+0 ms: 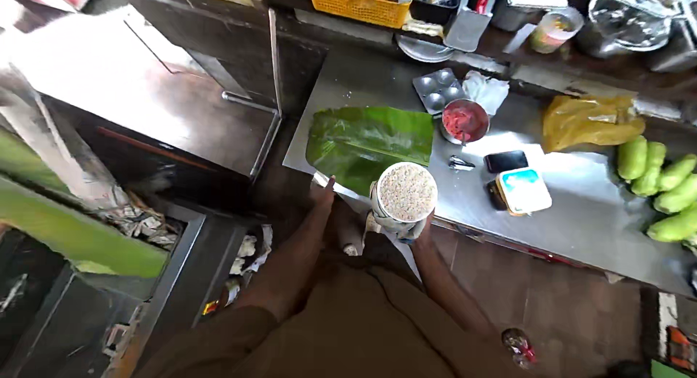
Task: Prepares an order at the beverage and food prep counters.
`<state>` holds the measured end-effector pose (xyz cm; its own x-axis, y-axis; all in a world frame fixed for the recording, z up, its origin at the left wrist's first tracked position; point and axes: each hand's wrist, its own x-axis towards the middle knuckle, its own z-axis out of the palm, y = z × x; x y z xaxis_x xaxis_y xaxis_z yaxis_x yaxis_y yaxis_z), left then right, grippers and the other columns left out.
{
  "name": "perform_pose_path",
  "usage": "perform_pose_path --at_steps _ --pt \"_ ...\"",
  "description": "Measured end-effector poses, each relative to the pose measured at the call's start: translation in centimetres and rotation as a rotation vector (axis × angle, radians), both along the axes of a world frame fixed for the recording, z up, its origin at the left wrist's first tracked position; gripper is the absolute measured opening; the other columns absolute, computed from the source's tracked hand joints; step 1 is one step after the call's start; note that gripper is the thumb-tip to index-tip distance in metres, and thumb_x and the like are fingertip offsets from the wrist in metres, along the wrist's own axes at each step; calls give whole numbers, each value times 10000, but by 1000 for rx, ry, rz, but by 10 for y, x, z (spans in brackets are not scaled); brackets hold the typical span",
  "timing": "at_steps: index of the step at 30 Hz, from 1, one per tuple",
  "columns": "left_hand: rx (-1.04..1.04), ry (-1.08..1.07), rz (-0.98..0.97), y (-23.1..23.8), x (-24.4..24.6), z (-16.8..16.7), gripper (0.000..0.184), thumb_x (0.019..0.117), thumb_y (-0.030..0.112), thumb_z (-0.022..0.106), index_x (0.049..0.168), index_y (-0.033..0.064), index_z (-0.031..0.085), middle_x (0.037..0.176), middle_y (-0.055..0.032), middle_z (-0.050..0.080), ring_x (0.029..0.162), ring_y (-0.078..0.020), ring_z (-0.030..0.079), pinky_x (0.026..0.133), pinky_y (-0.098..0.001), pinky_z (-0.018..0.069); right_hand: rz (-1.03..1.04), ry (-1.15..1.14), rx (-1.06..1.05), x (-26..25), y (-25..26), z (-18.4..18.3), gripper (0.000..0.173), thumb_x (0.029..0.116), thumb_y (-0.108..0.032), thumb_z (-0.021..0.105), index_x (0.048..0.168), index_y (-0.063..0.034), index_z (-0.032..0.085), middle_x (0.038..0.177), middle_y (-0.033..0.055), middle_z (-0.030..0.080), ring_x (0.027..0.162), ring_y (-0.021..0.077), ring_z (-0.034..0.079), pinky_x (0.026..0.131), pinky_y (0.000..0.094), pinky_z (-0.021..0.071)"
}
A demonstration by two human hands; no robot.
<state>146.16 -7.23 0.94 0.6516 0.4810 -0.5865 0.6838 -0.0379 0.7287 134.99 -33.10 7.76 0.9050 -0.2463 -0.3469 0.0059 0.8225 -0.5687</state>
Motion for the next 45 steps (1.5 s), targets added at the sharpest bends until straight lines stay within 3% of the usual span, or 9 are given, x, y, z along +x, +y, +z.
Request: perform_pose_path --at_steps 6,14,16,19,26,29,33,40,45 --pt "-66 -9 113 -4 23 16 417 930 270 767 1236 7 661 1175 -207 683 1032 -319 684 893 -523 576 162 34 22 74 -25 -12 662 1058 -638 151 1339 -230 591 1211 25 707 1121 148 668 923 429 584" --pt "-16 -40 47 -2 33 25 477 872 83 782 1303 -16 604 1217 -229 664 1114 -323 653 968 -524 538 366 -6 -974 198 -50 28 523 1003 -361 626 1400 -30 547 1243 69 688 1124 132 670 990 380 575" --pt "68 -21 -22 -1 34 33 599 847 130 816 1380 11 571 1265 -230 655 1170 -335 642 1023 -541 517 544 -78 -1607 221 -23 20 647 885 -514 755 1448 -235 604 1457 31 594 1371 213 519 1116 497 468" --pt "54 -67 -25 -10 29 37 494 846 118 810 1292 -2 634 1085 -197 709 959 -285 700 881 -505 583 777 -63 -2121 216 27 -34 822 807 -530 761 1544 -470 403 1688 17 292 1534 471 209 989 822 355" --pt "65 9 -80 -4 31 48 659 856 124 811 1445 57 524 1268 -214 660 1142 -335 661 992 -549 539 838 0 -2144 216 42 -43 848 831 -497 731 1573 -510 319 1731 -25 157 1559 462 125 984 860 304" --pt "258 -77 -167 13 24 48 868 859 203 818 1563 102 322 1471 -206 519 1297 -368 558 1050 -563 497 768 -16 -2008 220 28 -36 687 869 -434 731 1506 -468 478 1670 -78 323 1534 364 258 1044 745 350" --pt "489 -271 -470 34 33 64 731 968 302 671 1582 89 337 1669 -136 271 1506 -340 321 1198 -548 346 361 59 -1728 210 -11 2 379 934 -262 729 1282 -115 693 1282 121 681 1237 290 616 1084 511 493" --pt "570 -575 -1312 1 106 1 549 1095 333 386 1598 117 353 1679 -31 298 1562 -216 228 1267 -446 234 36 381 -1676 125 -86 42 401 921 -174 762 1283 -37 658 1222 176 688 1141 296 669 1010 543 542" --pt "893 -542 -1337 25 169 -28 594 1107 467 233 1627 186 296 1711 -46 206 1577 -302 163 1246 -607 158 -127 610 -1526 62 -117 38 393 910 -208 791 1252 -49 678 1165 147 724 1081 250 703 977 525 569"
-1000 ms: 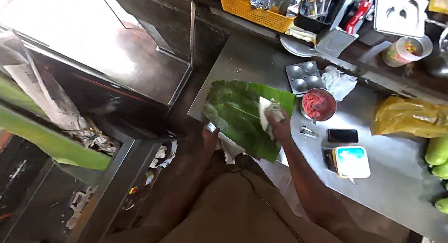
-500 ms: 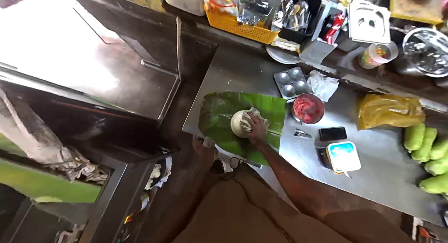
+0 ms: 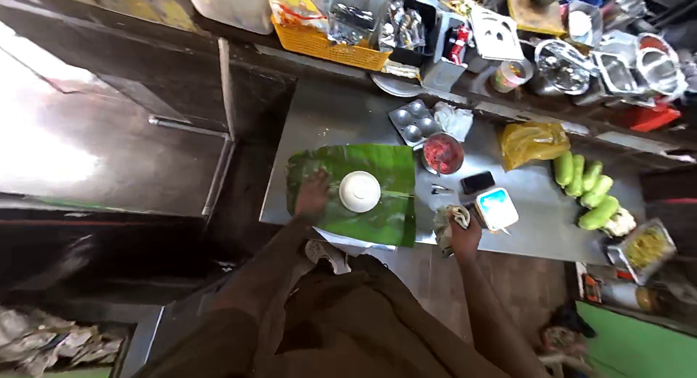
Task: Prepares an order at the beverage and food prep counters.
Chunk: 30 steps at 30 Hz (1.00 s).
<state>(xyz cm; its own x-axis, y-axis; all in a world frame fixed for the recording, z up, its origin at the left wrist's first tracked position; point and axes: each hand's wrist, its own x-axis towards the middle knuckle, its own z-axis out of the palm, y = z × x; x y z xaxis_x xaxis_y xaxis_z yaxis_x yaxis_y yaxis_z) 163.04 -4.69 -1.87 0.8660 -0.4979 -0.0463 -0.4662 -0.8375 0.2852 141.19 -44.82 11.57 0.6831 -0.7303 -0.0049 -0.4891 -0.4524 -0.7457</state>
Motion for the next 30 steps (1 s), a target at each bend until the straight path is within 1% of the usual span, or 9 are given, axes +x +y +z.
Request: perform_pose_path --at_steps 3,5,8,14,18,21,24,26,30 --pt "-44 -63 364 47 26 22 667 1069 565 295 1604 168 344 1681 -97 275 1562 -342 195 1237 -654 128 -284 -110 276 -15 -11 10 384 946 -310 749 1245 -81 681 1090 94 735 956 197 707 856 459 600" --pt "-54 -27 577 80 34 47 782 1049 600 330 1619 70 253 1699 -187 164 1560 -424 138 1211 -698 126 -433 -200 450 -28 -22 19 430 967 -413 696 1255 -96 652 1025 82 714 867 183 689 764 435 597" --pt "-136 -52 720 102 40 71 816 1005 554 485 1563 -20 329 1667 -283 168 1542 -467 165 1224 -635 190 -437 -376 650 -44 -43 34 484 1003 -496 602 1351 -159 594 1159 51 703 1018 174 687 860 441 596" --pt "-275 97 451 5 -4 131 779 924 381 734 1491 -54 424 1617 -344 219 1495 -507 254 1199 -622 300 -449 -600 549 -58 -103 76 395 1072 -425 472 1305 -127 584 1078 36 703 965 147 689 843 408 604" --pt "-379 311 306 -93 -39 131 1023 821 464 833 1577 17 309 1645 -291 210 1510 -458 260 1198 -599 330 -665 -514 219 -56 -204 91 545 999 -432 636 1390 -61 549 1192 96 681 1037 169 679 920 419 586" --pt "-223 317 325 -153 -53 98 1205 664 546 921 1603 120 297 1657 -252 209 1488 -464 302 1120 -649 405 -535 -305 11 -59 -297 79 734 913 -411 758 1479 -41 472 1389 157 604 1259 202 609 1090 417 509" --pt "53 333 403 -190 -49 88 1235 650 588 910 1625 189 266 1687 -229 133 1510 -513 195 1080 -735 364 -251 78 -42 -48 -348 75 1086 844 -503 801 1630 -56 201 1621 250 325 1496 379 344 1212 586 325" --pt "150 356 435 -198 -43 84 1202 669 543 916 1627 220 266 1699 -211 88 1514 -536 138 1037 -776 366 -137 149 -103 -29 -346 68 1115 833 -496 807 1634 -42 179 1653 283 231 1527 446 243 1228 629 250" --pt "187 349 498 -201 -41 72 1257 596 513 948 1622 283 258 1695 -179 133 1500 -513 212 1016 -732 432 68 52 -37 -6 -293 47 872 900 -407 770 1589 -90 340 1615 217 355 1471 360 390 1160 561 409"
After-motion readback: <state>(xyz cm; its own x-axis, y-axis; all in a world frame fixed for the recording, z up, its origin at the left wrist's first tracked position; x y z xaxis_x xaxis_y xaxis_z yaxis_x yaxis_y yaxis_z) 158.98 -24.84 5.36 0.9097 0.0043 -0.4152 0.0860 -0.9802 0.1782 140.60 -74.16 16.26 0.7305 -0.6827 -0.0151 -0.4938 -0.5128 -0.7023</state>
